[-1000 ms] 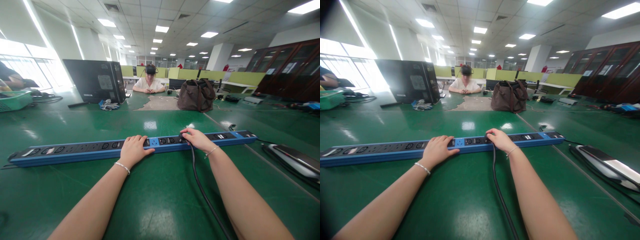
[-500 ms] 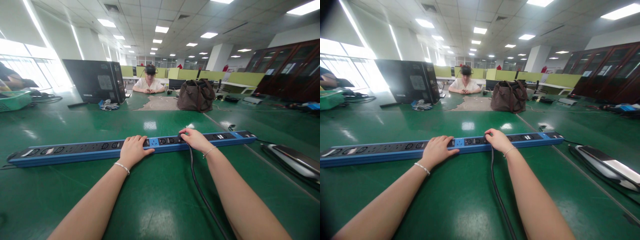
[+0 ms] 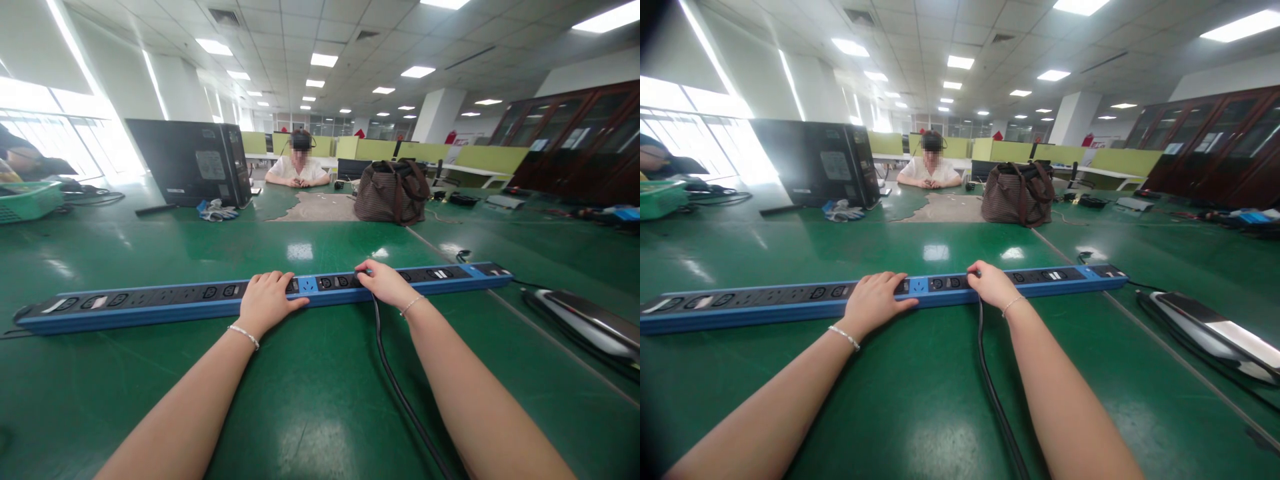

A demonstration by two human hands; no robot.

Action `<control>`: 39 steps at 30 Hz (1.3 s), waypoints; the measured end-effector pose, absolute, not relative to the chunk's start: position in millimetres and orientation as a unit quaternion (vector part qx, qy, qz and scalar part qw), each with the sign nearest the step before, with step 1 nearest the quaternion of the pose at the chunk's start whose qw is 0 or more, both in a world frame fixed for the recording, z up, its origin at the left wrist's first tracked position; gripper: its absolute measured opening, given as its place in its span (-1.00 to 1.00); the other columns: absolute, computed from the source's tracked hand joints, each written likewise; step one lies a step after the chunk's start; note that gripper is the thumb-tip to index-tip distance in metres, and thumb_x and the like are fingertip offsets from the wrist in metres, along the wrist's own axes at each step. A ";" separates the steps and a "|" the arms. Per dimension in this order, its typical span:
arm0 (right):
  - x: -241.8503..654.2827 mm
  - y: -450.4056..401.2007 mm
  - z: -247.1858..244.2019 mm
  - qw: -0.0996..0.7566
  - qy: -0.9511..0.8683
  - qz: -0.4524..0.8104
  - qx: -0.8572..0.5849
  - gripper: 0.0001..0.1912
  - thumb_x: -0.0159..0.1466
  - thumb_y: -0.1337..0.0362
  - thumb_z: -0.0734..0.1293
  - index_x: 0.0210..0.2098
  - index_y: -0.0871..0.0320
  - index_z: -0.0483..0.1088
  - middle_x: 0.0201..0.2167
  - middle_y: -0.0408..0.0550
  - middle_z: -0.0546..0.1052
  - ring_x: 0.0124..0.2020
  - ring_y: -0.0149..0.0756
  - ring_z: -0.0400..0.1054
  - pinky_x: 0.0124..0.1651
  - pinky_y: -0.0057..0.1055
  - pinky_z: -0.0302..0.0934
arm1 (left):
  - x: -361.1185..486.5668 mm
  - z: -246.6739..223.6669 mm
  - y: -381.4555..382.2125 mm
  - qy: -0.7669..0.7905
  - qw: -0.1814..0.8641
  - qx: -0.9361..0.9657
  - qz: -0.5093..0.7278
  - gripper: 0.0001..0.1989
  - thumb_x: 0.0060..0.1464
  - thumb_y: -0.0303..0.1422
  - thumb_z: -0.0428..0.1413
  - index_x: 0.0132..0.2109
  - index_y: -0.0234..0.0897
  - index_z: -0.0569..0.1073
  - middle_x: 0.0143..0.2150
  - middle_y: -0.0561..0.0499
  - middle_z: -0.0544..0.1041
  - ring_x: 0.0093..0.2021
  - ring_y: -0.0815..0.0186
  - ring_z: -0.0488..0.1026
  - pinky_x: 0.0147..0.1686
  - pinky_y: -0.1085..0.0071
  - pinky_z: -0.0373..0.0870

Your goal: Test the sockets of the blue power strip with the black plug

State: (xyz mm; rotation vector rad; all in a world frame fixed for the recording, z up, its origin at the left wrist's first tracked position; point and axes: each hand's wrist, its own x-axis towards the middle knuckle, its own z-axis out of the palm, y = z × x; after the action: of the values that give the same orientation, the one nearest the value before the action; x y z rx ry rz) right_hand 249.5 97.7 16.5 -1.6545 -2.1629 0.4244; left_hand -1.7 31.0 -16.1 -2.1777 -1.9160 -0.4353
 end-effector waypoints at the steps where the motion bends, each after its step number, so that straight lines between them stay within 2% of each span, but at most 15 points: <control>1: 250.0 97.7 15.9 0.193 -0.770 0.153 -0.589 -0.72 0.14 0.20 0.19 -0.21 0.15 0.39 -0.52 -0.14 0.45 -0.55 -0.43 0.22 -0.45 -0.51 0.04 | -1.7 -16.2 31.0 -0.649 0.106 -0.739 -0.148 -0.34 -0.05 0.15 -0.10 0.07 -0.17 0.31 -0.04 -0.10 0.43 0.00 0.11 0.31 -0.01 0.21 0.12; 15: 244.7 92.0 14.1 0.190 -0.761 0.108 -0.611 -0.74 0.12 0.22 0.21 -0.22 0.08 0.40 -0.53 -0.14 0.46 -0.55 -0.41 0.24 -0.48 -0.49 0.00 | -2.1 -16.7 30.5 -0.648 0.109 -0.739 -0.149 -0.37 -0.03 0.12 -0.09 0.07 -0.16 0.31 -0.03 -0.09 0.43 0.00 0.11 0.31 0.00 0.20 0.10; 21: 241.7 92.4 16.0 0.175 -0.769 0.072 -0.611 -0.77 0.12 0.24 0.21 -0.25 0.07 0.40 -0.42 -0.08 0.51 -0.44 -0.33 0.32 -0.41 -0.46 0.06 | -2.1 -17.1 30.7 -0.647 0.101 -0.740 -0.153 -0.37 -0.04 0.12 -0.08 0.07 -0.16 0.30 -0.04 -0.09 0.43 0.01 0.11 0.30 0.00 0.21 0.11; 24: 241.0 94.5 17.1 0.161 -0.773 0.061 -0.611 -0.79 0.12 0.25 0.21 -0.27 0.07 0.41 -0.43 -0.07 0.51 -0.42 -0.31 0.33 -0.40 -0.46 0.06 | -1.8 -16.4 30.8 -0.650 0.099 -0.738 -0.150 -0.36 -0.04 0.12 -0.08 0.08 -0.16 0.30 -0.02 -0.10 0.43 0.00 0.11 0.30 0.00 0.21 0.11; 39: 246.9 95.5 8.7 0.233 -0.756 0.128 -0.599 -0.75 0.08 0.24 0.22 -0.26 0.10 0.43 -0.58 -0.16 0.43 -0.59 -0.43 0.22 -0.49 -0.50 0.03 | -0.8 -13.7 30.2 -0.656 0.091 -0.735 -0.143 -0.37 -0.05 0.12 -0.06 0.08 -0.14 0.31 -0.01 -0.09 0.43 0.01 0.11 0.31 0.00 0.21 0.11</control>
State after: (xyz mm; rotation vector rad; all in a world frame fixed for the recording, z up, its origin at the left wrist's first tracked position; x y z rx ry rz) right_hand 246.9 95.5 8.7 -1.6440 -2.0756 0.3515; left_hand -0.8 30.2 -13.7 -2.1839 -1.9503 -0.4234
